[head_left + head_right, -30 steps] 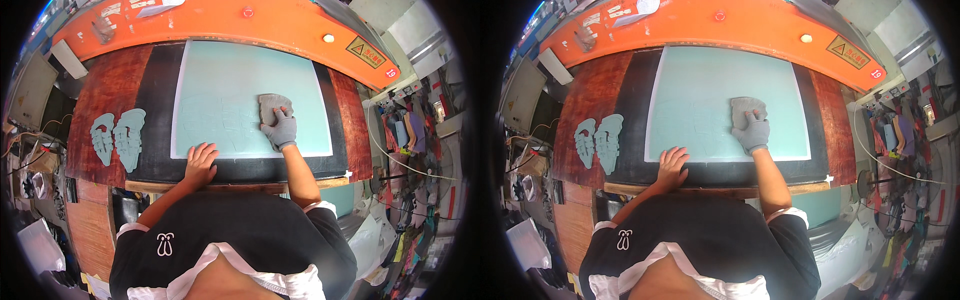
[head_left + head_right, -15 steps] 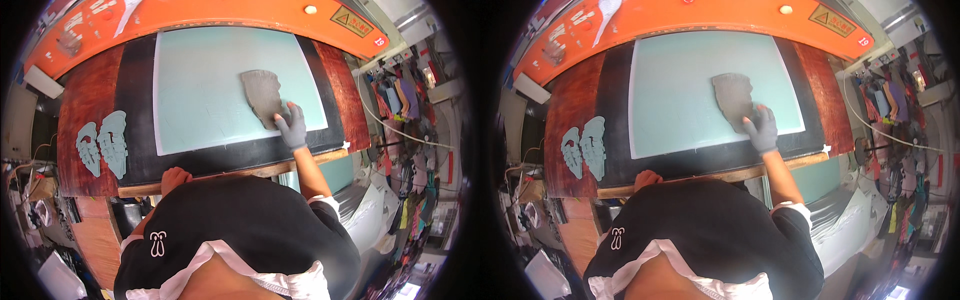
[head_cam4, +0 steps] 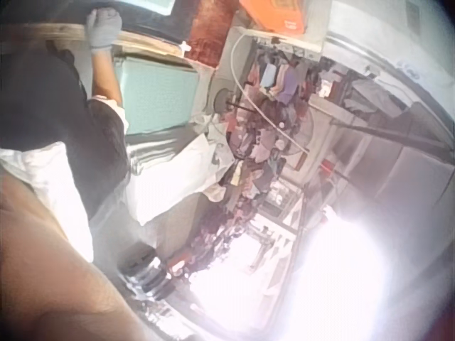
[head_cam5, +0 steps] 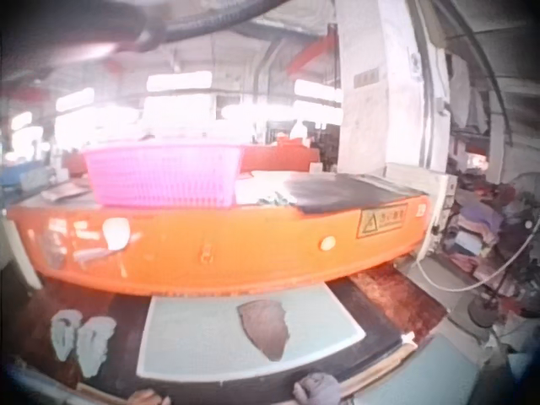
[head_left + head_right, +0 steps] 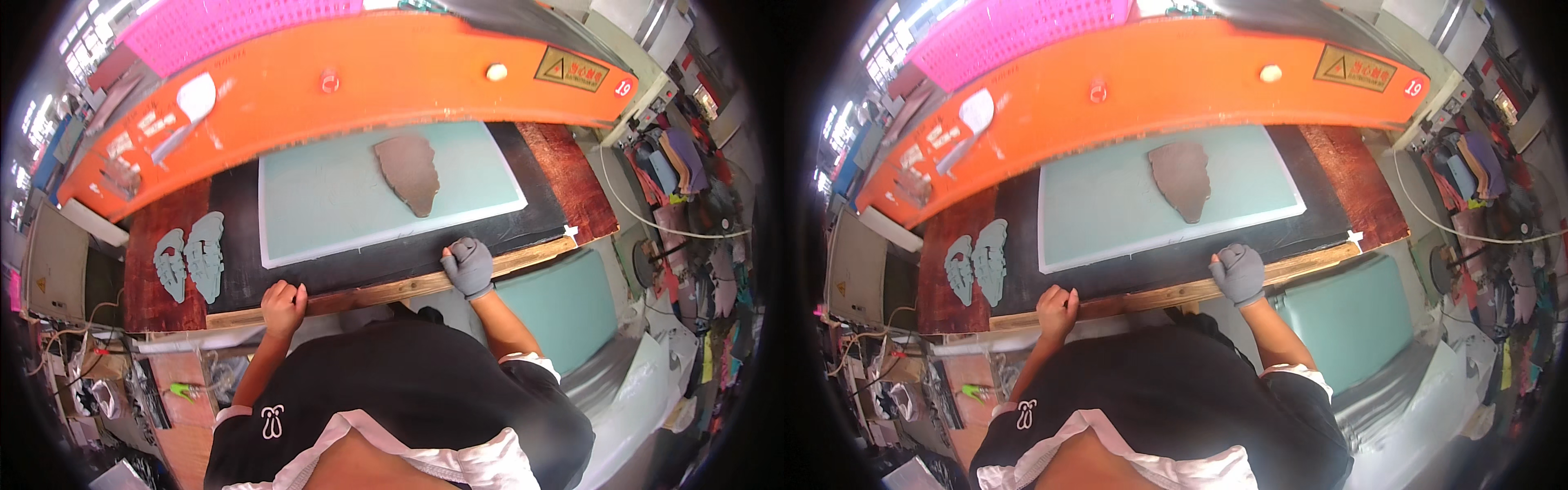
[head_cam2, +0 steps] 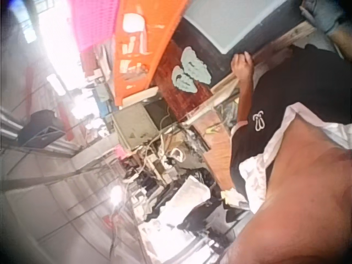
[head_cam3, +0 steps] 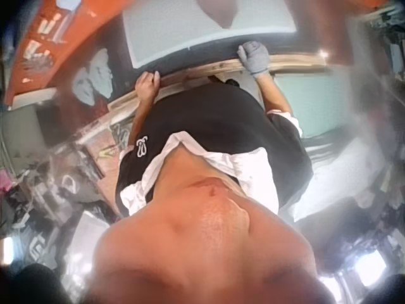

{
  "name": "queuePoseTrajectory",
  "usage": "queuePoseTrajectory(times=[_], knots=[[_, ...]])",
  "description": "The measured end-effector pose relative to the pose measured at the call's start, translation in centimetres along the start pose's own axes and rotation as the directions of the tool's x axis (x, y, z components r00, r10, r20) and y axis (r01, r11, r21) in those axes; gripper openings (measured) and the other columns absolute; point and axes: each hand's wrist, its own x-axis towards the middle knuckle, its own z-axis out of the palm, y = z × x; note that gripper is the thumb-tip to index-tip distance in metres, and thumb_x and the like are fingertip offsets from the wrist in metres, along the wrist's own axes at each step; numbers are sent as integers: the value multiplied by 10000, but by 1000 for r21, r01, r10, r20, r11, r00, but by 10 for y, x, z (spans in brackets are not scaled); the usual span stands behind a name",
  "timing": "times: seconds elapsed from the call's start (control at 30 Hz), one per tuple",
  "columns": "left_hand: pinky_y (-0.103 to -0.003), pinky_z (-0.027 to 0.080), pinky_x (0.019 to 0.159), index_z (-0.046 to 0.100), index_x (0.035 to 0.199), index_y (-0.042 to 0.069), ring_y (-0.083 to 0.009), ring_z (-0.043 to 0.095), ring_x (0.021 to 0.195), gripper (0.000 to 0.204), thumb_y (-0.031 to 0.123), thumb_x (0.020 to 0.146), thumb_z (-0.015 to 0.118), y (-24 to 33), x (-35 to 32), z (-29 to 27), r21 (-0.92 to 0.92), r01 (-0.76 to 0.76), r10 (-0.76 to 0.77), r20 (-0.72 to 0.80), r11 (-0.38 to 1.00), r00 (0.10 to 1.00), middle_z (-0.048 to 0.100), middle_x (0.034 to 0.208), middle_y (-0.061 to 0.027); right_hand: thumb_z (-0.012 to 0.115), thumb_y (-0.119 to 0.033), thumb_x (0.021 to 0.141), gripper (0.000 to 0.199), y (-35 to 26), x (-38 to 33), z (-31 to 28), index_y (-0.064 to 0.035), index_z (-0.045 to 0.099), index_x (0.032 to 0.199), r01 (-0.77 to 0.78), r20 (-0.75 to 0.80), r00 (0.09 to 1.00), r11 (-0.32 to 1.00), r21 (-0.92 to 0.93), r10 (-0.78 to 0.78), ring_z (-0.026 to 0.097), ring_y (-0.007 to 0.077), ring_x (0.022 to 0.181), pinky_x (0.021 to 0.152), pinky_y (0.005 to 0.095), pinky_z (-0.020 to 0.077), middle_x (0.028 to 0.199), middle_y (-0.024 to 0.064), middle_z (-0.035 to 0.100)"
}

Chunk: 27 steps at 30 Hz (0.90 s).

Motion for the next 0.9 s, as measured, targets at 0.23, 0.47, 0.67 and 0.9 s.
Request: queuePoseTrajectory(times=[0.23,0.47,0.67,0.9], knots=[[-427,413,654,528,675,66,-317,511,753,228,238,774,639,37,0,40,53,69,-68,-14,996,998,513,752,-113,578,-270,848,208,19,19,19,-64,604,851,-150,13,988,942,300,154,575,328,727,672,402,463,766,144,592],[-451,420,658,517,658,55,-333,517,751,233,224,777,626,30,-2,53,160,131,-112,-120,978,986,524,758,-122,444,-265,945,317,100,116,-78,-22,538,764,-263,-255,840,769,582,480,445,135,635,596,299,380,671,33,497],[-438,430,617,492,651,71,-328,517,723,181,183,736,605,21,-12,62,261,81,-26,-205,962,978,499,727,-112,584,-336,837,266,70,15,-27,-71,577,838,-95,94,993,928,360,65,568,315,759,688,399,458,812,120,586],[-437,441,617,483,647,71,-325,523,726,161,171,705,596,10,-8,61,228,63,-21,-183,972,983,500,728,-110,589,-467,774,363,62,-20,5,-111,618,841,137,298,948,989,-63,-112,546,284,790,707,425,405,823,100,572]])
